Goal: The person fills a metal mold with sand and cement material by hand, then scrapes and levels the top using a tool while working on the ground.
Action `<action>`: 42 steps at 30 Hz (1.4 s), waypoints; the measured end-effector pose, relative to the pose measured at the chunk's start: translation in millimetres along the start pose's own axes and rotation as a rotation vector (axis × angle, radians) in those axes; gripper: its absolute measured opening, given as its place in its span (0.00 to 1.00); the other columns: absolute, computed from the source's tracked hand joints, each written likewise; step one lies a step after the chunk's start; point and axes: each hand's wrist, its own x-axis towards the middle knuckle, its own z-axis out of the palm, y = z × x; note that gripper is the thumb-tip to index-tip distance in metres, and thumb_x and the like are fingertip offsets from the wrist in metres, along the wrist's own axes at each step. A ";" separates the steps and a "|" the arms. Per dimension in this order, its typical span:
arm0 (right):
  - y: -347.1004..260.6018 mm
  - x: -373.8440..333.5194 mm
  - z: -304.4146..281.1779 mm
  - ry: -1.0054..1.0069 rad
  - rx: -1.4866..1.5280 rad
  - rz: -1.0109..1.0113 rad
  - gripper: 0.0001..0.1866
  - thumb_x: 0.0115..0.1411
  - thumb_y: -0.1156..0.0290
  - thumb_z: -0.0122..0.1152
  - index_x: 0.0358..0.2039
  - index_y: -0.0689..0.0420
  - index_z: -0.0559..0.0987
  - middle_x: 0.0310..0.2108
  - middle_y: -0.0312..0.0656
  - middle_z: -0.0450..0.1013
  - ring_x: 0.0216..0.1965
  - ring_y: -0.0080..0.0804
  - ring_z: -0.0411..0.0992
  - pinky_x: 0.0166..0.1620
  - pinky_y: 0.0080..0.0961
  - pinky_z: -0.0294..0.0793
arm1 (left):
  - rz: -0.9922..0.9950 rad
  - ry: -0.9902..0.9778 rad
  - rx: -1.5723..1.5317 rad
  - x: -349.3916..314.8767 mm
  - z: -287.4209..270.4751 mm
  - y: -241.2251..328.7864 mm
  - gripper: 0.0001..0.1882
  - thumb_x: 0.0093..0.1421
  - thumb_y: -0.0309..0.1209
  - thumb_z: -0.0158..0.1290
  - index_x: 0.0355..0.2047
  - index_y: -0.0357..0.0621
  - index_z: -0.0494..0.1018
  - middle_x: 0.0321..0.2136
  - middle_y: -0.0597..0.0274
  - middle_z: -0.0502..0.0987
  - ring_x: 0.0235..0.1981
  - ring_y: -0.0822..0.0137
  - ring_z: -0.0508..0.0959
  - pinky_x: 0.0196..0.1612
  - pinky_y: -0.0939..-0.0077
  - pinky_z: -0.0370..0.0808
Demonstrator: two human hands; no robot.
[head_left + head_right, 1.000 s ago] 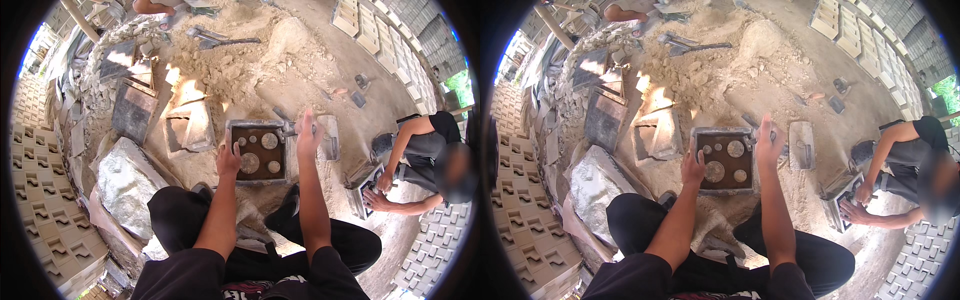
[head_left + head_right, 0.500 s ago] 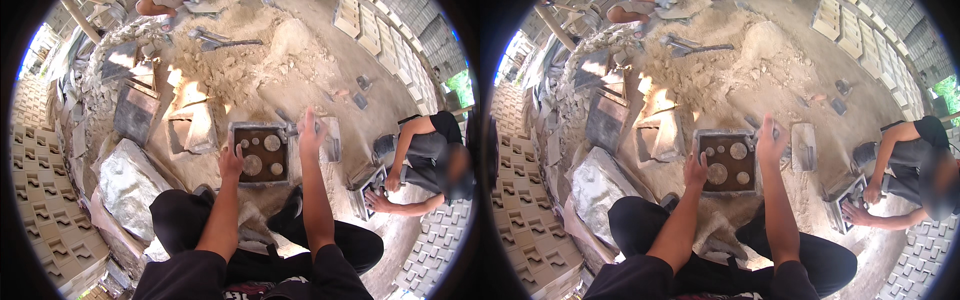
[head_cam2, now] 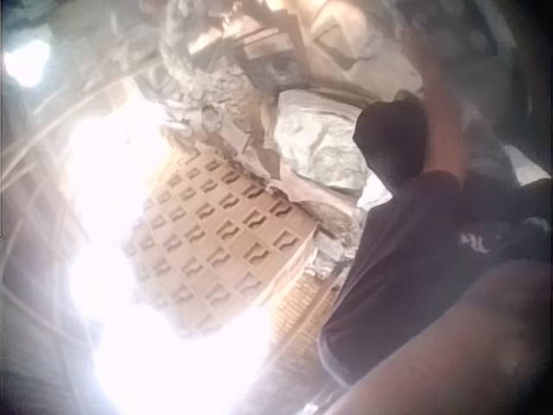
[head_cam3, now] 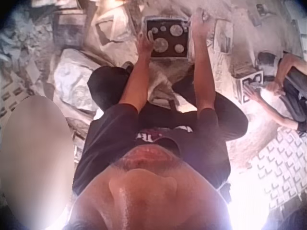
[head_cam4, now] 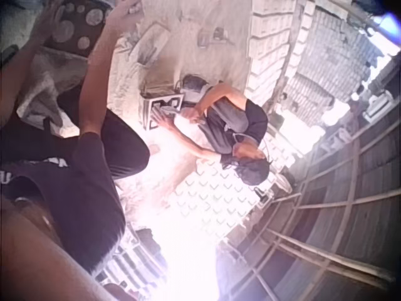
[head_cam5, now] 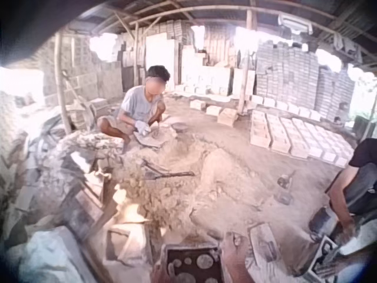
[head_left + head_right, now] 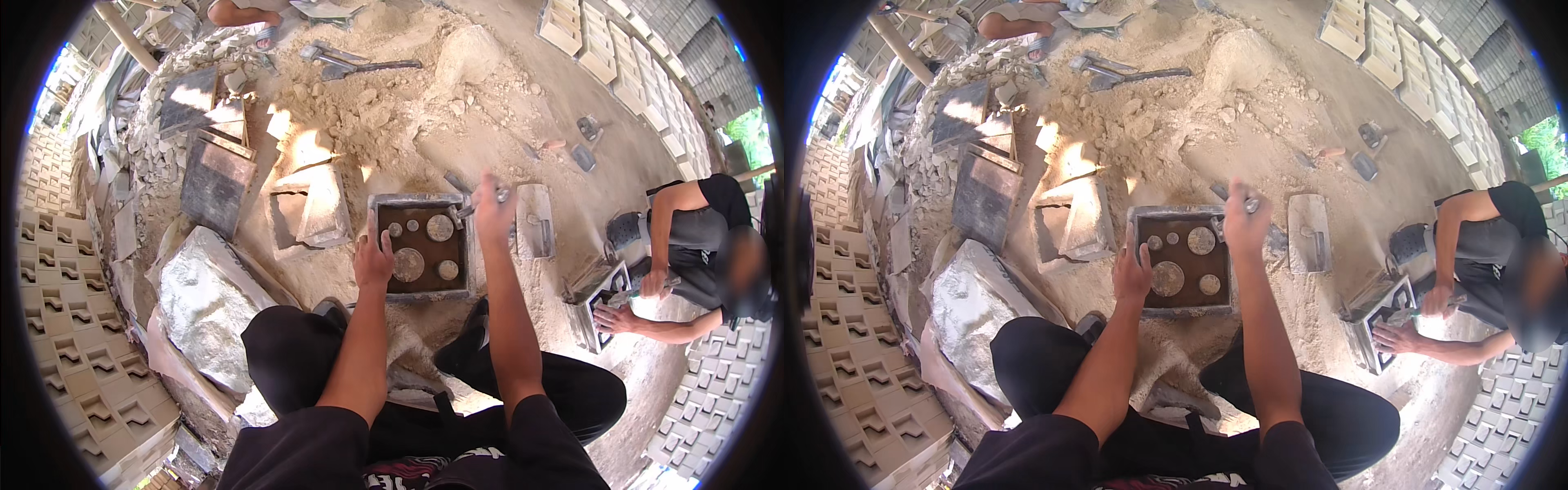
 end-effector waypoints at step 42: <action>-20.4 -16.0 8.9 -0.022 -0.001 -0.038 0.24 0.66 0.62 0.56 0.13 0.57 0.68 0.13 0.28 0.61 0.17 0.13 0.55 0.21 0.19 0.52 | -0.065 -0.035 0.030 -0.8 -3.1 -3.5 0.31 0.67 0.47 0.39 0.69 0.65 0.48 0.46 0.41 0.73 0.48 0.43 0.73 0.51 0.52 0.70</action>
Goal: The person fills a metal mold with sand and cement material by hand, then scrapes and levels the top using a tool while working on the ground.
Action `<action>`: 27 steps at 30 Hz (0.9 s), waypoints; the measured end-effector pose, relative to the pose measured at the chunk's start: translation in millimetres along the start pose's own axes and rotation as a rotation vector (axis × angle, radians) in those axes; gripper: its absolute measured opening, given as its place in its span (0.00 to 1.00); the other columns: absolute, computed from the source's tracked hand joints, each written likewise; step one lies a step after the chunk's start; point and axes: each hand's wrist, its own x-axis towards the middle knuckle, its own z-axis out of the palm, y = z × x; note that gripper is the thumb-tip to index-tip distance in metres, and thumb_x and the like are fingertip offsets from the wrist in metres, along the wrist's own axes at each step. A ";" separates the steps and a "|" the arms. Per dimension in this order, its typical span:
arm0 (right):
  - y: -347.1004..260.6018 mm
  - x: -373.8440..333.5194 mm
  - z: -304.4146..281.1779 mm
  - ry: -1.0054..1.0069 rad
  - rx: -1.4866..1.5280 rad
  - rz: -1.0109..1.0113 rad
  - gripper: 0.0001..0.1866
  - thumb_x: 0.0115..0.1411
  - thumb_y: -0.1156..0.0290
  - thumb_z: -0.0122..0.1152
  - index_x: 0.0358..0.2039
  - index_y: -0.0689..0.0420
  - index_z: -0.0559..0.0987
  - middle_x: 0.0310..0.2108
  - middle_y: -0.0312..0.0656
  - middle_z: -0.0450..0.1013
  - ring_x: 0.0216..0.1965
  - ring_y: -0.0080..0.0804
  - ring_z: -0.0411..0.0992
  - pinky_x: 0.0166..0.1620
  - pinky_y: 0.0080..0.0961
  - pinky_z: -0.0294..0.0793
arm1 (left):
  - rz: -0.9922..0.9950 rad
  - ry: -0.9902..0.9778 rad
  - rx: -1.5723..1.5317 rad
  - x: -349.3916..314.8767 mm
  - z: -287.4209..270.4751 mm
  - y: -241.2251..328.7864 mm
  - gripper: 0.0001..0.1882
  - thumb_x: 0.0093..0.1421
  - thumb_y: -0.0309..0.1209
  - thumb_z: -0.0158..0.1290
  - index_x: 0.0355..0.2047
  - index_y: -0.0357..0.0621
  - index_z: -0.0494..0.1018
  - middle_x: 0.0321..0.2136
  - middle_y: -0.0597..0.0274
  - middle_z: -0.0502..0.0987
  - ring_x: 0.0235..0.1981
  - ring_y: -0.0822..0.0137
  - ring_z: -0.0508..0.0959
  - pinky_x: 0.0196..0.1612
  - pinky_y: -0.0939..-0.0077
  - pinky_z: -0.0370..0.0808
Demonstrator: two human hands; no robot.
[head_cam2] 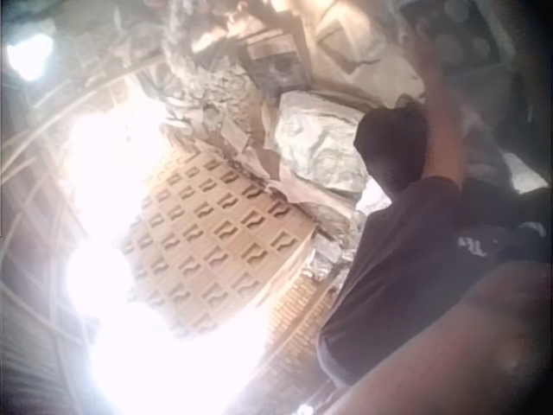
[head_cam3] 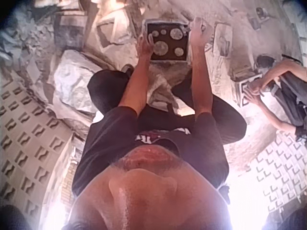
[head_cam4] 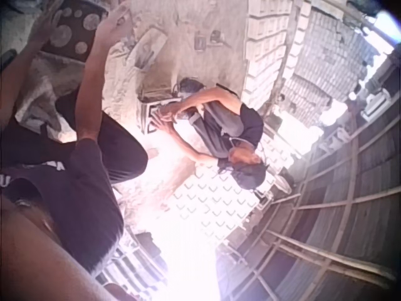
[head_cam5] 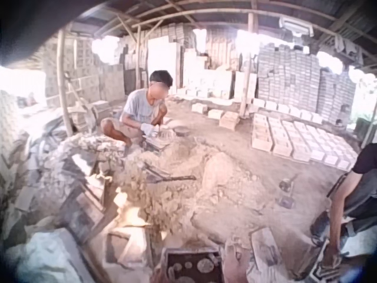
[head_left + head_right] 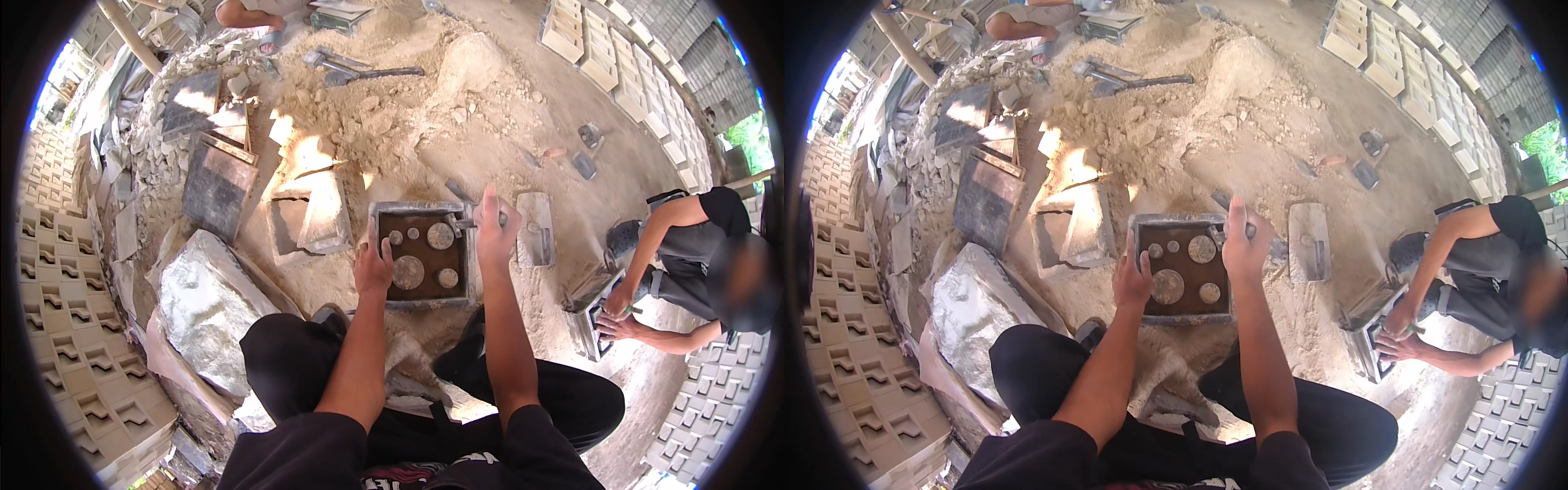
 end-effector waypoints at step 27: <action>-2.5 -5.1 -4.1 -0.006 -0.046 -0.089 0.25 0.67 0.64 0.53 0.13 0.58 0.66 0.13 0.27 0.60 0.17 0.13 0.53 0.20 0.20 0.50 | 0.304 0.102 0.278 8.5 -0.6 6.6 0.34 0.66 0.47 0.42 0.69 0.54 0.47 0.66 0.50 0.54 0.67 0.53 0.54 0.66 0.51 0.50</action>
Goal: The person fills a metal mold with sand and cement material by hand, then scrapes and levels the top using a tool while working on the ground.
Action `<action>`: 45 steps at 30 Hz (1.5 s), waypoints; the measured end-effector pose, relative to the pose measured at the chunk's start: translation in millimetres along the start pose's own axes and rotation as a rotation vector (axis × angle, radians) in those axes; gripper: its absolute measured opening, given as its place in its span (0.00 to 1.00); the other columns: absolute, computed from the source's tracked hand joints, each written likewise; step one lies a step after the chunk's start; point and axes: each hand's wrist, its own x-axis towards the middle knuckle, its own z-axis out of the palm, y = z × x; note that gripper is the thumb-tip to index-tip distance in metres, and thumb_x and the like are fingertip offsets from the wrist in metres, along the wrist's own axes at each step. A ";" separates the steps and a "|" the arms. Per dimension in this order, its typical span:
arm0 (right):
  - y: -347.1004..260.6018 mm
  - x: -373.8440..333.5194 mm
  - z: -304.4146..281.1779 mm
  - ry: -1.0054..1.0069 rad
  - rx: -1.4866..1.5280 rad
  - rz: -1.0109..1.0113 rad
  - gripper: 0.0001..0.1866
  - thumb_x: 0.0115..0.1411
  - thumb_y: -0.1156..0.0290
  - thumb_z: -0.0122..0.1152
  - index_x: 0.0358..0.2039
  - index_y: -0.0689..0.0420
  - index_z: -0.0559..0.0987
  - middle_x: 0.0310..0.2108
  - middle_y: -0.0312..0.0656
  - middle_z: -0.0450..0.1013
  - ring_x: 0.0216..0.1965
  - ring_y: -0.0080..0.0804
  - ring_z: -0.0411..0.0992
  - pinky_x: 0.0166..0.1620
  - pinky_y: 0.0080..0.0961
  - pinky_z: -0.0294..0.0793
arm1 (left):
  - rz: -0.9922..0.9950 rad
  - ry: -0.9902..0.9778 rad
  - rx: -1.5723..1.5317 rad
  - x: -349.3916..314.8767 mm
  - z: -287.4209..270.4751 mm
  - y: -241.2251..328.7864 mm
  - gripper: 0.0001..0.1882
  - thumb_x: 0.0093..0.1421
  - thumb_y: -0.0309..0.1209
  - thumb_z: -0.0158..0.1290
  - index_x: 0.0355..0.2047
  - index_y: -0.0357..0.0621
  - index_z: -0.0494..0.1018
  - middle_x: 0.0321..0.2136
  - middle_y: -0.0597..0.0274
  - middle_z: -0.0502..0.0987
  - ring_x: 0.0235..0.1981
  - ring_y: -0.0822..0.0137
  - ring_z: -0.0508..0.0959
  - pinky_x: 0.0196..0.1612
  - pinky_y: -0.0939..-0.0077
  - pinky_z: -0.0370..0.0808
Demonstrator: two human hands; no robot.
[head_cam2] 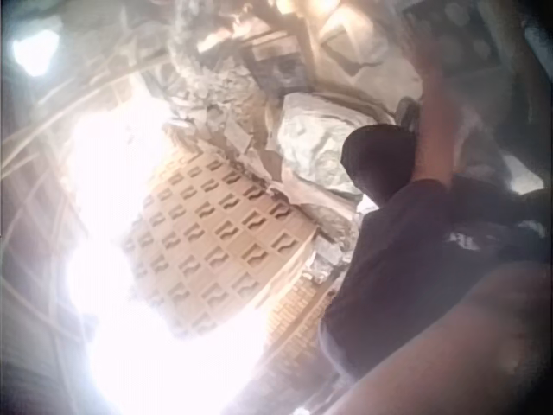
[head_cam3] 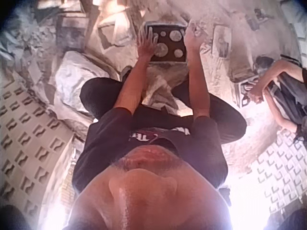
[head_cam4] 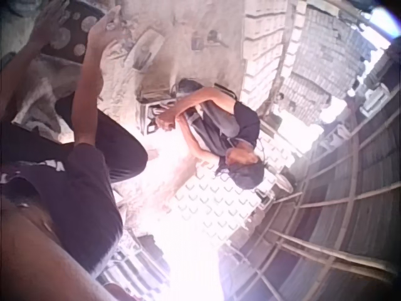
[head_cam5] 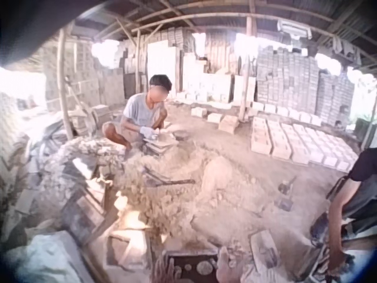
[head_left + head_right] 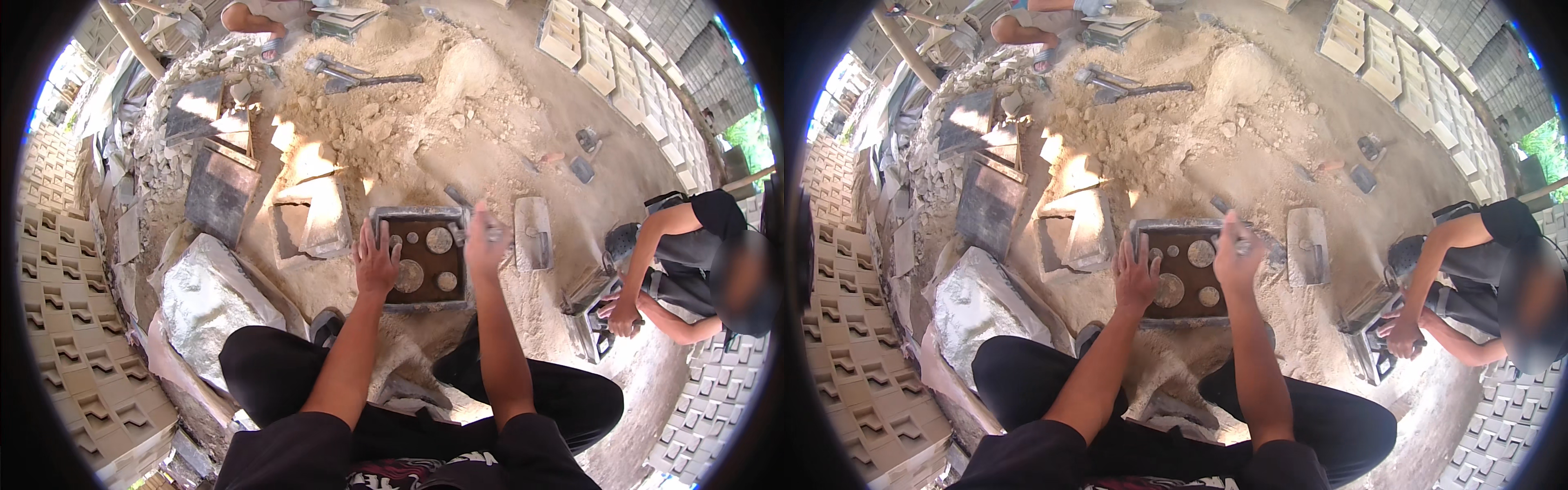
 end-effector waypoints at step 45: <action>-2.7 7.1 3.2 -0.046 0.160 0.102 0.26 0.67 0.65 0.53 0.12 0.58 0.64 0.12 0.27 0.59 0.15 0.15 0.53 0.20 0.21 0.49 | 0.042 -0.114 -0.153 8.6 3.2 -4.8 0.33 0.66 0.46 0.41 0.68 0.52 0.49 0.69 0.65 0.49 0.71 0.63 0.47 0.68 0.54 0.49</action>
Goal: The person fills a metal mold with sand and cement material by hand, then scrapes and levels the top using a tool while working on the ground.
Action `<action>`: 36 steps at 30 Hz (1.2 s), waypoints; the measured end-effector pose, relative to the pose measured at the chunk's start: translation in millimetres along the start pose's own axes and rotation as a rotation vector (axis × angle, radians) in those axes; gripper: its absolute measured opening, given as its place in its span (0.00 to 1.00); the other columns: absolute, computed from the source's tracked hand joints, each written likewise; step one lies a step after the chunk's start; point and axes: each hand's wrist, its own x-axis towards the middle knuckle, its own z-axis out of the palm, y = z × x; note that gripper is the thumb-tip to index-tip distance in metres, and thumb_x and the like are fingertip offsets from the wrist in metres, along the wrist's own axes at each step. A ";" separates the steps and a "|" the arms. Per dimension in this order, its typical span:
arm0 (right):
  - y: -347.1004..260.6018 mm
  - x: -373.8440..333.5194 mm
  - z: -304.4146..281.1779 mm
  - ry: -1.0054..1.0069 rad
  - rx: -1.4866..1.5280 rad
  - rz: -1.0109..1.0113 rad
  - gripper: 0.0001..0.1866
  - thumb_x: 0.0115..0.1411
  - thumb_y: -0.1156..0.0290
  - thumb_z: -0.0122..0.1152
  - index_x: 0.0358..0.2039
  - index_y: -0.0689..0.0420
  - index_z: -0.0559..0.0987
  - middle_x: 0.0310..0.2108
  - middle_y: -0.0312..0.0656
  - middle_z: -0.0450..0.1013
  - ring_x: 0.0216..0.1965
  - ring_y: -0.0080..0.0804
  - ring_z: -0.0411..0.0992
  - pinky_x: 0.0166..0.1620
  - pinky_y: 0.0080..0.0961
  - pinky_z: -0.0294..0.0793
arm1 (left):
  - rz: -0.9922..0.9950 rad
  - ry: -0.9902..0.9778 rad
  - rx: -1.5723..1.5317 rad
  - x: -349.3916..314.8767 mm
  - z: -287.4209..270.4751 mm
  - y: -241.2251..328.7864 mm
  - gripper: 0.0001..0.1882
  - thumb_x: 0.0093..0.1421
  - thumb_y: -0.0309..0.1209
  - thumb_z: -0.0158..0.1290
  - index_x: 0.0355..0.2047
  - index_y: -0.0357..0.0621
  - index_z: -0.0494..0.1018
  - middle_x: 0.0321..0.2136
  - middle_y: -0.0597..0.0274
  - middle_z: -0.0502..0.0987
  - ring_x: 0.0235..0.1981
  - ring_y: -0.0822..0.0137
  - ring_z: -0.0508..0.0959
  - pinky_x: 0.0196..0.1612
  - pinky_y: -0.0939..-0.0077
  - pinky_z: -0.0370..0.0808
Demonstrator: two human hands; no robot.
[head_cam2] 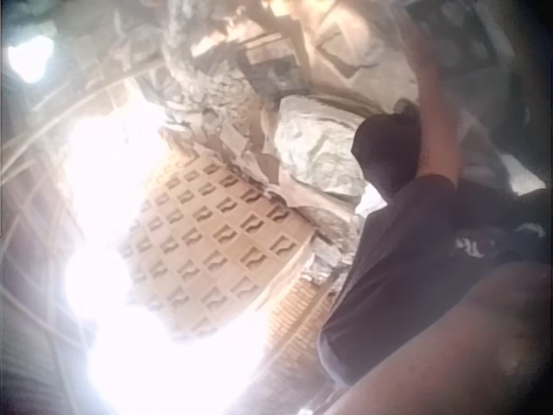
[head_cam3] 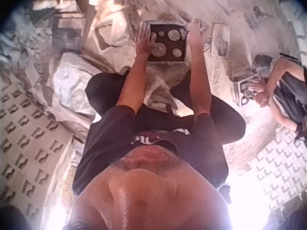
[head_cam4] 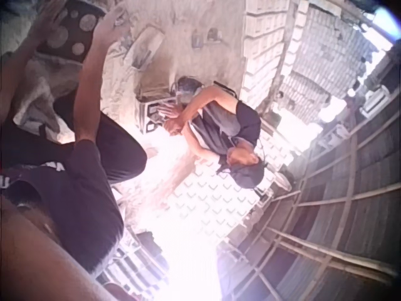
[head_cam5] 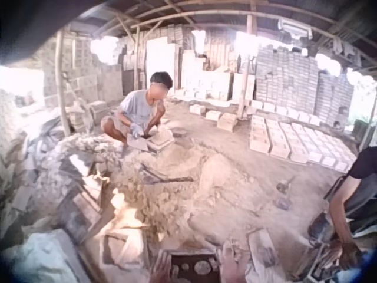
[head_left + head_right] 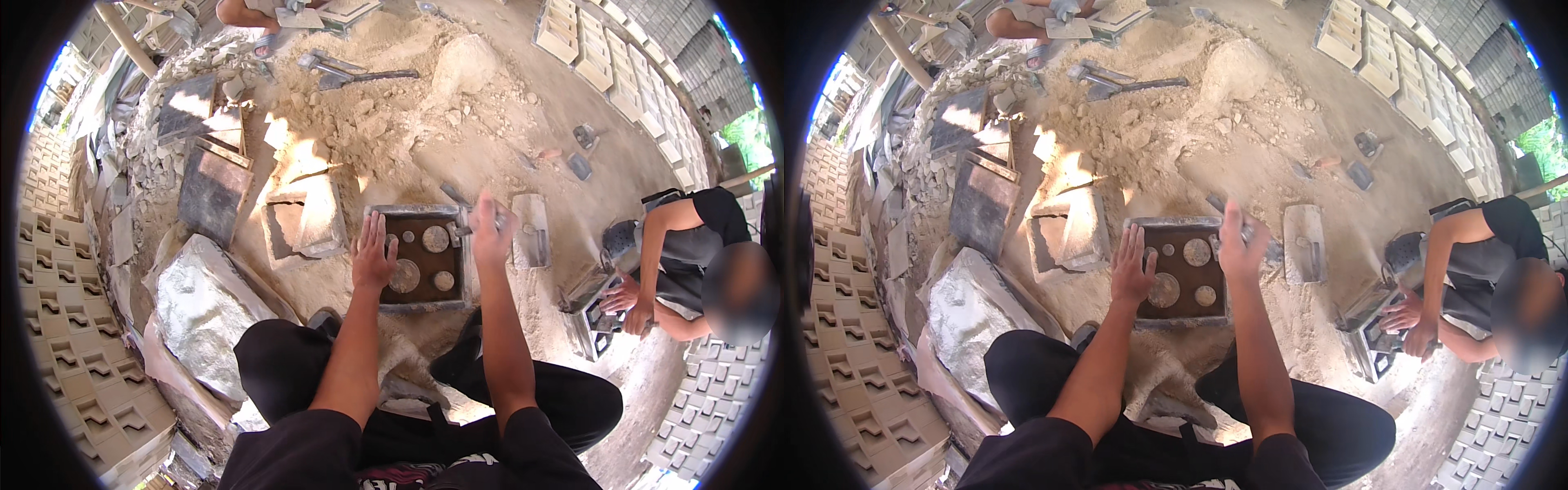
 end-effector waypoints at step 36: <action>3.7 -13.6 -18.2 -0.160 -0.113 -0.011 0.21 0.64 0.68 0.57 0.14 0.62 0.71 0.13 0.26 0.60 0.18 0.13 0.55 0.22 0.20 0.52 | 0.009 0.022 0.000 2.8 3.1 1.7 0.33 0.66 0.48 0.41 0.68 0.55 0.50 0.70 0.68 0.48 0.71 0.65 0.47 0.67 0.55 0.49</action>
